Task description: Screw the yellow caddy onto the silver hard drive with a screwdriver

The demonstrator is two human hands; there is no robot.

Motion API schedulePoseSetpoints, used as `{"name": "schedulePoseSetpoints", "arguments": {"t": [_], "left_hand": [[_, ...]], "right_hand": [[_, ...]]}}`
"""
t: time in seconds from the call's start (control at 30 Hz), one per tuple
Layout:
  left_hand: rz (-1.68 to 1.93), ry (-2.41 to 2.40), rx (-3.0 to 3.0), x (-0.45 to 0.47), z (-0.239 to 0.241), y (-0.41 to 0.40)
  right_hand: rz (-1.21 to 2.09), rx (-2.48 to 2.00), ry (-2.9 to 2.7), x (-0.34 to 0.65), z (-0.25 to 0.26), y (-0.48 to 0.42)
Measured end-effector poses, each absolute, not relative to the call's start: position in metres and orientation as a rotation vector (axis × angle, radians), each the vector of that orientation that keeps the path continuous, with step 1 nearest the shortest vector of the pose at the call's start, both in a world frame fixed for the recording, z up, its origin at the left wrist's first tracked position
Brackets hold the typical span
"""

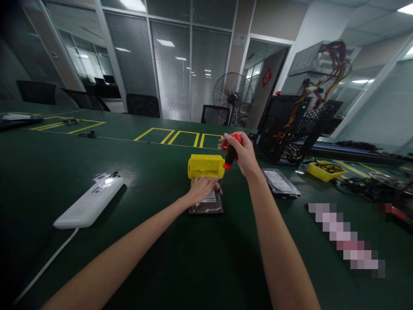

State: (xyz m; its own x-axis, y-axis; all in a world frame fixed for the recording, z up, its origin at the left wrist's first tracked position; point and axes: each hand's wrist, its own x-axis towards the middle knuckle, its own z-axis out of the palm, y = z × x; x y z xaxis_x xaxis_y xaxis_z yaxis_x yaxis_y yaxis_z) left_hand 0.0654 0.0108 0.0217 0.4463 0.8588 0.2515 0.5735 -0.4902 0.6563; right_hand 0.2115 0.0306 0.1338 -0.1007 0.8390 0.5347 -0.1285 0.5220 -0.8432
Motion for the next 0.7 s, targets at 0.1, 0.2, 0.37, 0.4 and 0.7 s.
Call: {"name": "schedulePoseSetpoints", "arguments": {"t": [0.1, 0.2, 0.37, 0.4, 0.7], "left_hand": [[0.777, 1.206, 2.228, 0.0665, 0.0220, 0.0111], [0.790, 1.203, 2.231, 0.0675, 0.0222, 0.0111], [0.797, 1.220, 2.227, 0.0673, 0.0217, 0.0105], [0.795, 1.219, 2.226, 0.0671, 0.0217, 0.0103], [0.776, 1.220, 2.226, 0.0666, 0.0244, 0.0092]], "right_hand": [[0.994, -0.621, -1.418, 0.2090, 0.1334, 0.0299], [1.000, -0.581, -1.442, 0.2069, 0.1335, 0.0296], [1.071, -0.560, -1.458, 0.2053, 0.1350, 0.0285], [1.089, -0.553, -1.462, 0.2052, 0.1350, 0.0284], [1.034, -0.569, -1.435, 0.2067, 0.1308, 0.0329]]}}
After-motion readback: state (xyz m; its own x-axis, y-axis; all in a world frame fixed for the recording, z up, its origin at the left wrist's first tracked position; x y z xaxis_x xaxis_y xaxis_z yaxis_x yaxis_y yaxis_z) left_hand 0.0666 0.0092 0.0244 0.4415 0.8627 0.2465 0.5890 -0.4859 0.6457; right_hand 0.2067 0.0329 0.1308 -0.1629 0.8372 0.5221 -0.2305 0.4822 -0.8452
